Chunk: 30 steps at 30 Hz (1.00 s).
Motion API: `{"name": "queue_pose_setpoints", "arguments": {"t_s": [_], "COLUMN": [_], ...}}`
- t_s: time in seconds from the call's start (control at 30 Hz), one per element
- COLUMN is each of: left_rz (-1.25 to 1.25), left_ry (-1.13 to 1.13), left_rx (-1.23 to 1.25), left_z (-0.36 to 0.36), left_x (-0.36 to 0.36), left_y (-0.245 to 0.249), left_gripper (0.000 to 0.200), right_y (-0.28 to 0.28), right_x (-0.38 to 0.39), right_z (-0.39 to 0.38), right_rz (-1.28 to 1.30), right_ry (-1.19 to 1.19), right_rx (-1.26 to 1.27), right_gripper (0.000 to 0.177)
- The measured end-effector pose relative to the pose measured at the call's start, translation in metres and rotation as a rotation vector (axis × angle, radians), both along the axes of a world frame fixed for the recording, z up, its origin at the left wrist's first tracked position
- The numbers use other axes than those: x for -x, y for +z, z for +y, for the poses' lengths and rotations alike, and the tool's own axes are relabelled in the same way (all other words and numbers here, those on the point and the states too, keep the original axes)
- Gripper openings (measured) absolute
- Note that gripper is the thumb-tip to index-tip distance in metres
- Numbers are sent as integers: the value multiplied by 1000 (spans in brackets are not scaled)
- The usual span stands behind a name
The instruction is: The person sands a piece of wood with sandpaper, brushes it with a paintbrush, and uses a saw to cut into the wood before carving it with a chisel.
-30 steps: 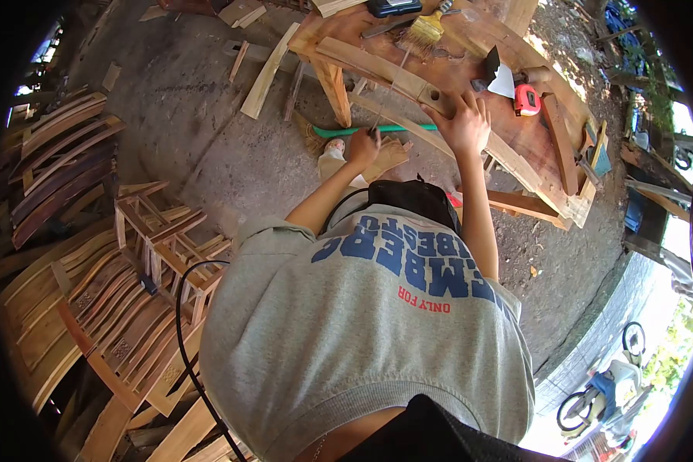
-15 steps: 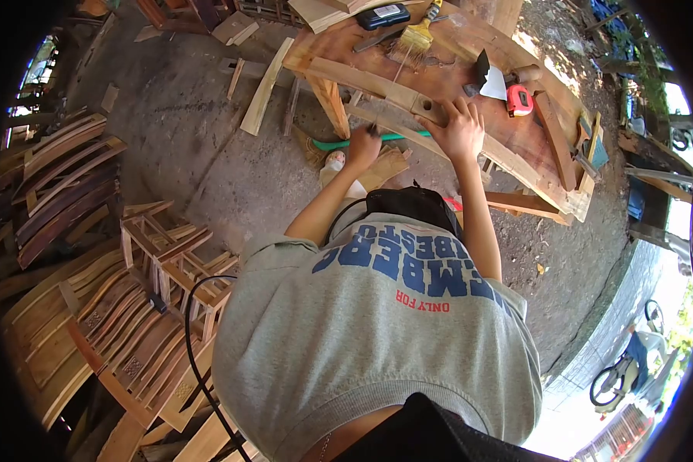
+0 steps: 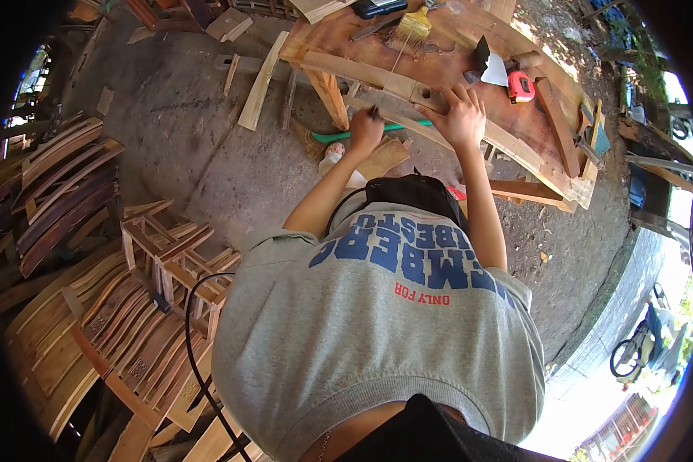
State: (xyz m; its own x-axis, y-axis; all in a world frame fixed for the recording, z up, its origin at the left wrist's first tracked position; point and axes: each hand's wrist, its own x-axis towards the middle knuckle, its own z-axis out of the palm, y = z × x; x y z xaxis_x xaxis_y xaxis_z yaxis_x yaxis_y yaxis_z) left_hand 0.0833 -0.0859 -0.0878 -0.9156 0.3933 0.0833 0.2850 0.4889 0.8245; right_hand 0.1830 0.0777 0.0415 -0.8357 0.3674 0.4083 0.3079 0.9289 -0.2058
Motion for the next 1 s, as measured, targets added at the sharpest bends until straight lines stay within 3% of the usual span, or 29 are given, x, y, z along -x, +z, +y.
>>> {"name": "queue_pose_setpoints", "arguments": {"t_s": [0.07, 0.17, 0.3, 0.43, 0.5, 0.7, 0.73, 0.83, 0.87, 0.97, 1.0], "left_rz": [-33, 24, 5, 47, -23, 151, 47, 52, -147, -46, -84], "left_ry": [86, 75, 2, -66, 71, -16, -66, -27, -42, 39, 45], "left_rx": [-45, -59, 161, 11, 70, 7, 91, 185, 17, 31, 18], "left_z": [21, 8, -44, -17, 5, -28, -41, -38, -25, 2, 1], "left_x": [14, 5, -14, -3, 13, -7, -10, -11, -12, 3, 6], "left_y": [16, 3, -69, -6, 3, -46, -72, -81, -25, -1, -1], "left_gripper": [28, 28, 27, 27, 24, 23, 24, 35, 37, 39, 28], "right_y": [-1, -1, -1, 2, 2, -2, -3, -3, -4, -3, -3], "right_x": [1, 1, 2, 1, 3, 4, 6, 5, 3, 6, 6], "right_z": [0, 0, -2, -1, -3, -3, -1, -1, -3, -1, -1], "right_rz": [4, 35, 49, 10, 5, 32, 34, 38, 29, 5, 18], "right_ry": [4, 8, -4, 13, -6, -12, -32, -16, -18, -23, -19], "right_rx": [-7, -19, -2, -16, 6, -14, -19, -14, -6, 6, 10], "right_gripper": [45, 46, 44, 42, 43, 41, 41, 43, 43, 45, 45]}}
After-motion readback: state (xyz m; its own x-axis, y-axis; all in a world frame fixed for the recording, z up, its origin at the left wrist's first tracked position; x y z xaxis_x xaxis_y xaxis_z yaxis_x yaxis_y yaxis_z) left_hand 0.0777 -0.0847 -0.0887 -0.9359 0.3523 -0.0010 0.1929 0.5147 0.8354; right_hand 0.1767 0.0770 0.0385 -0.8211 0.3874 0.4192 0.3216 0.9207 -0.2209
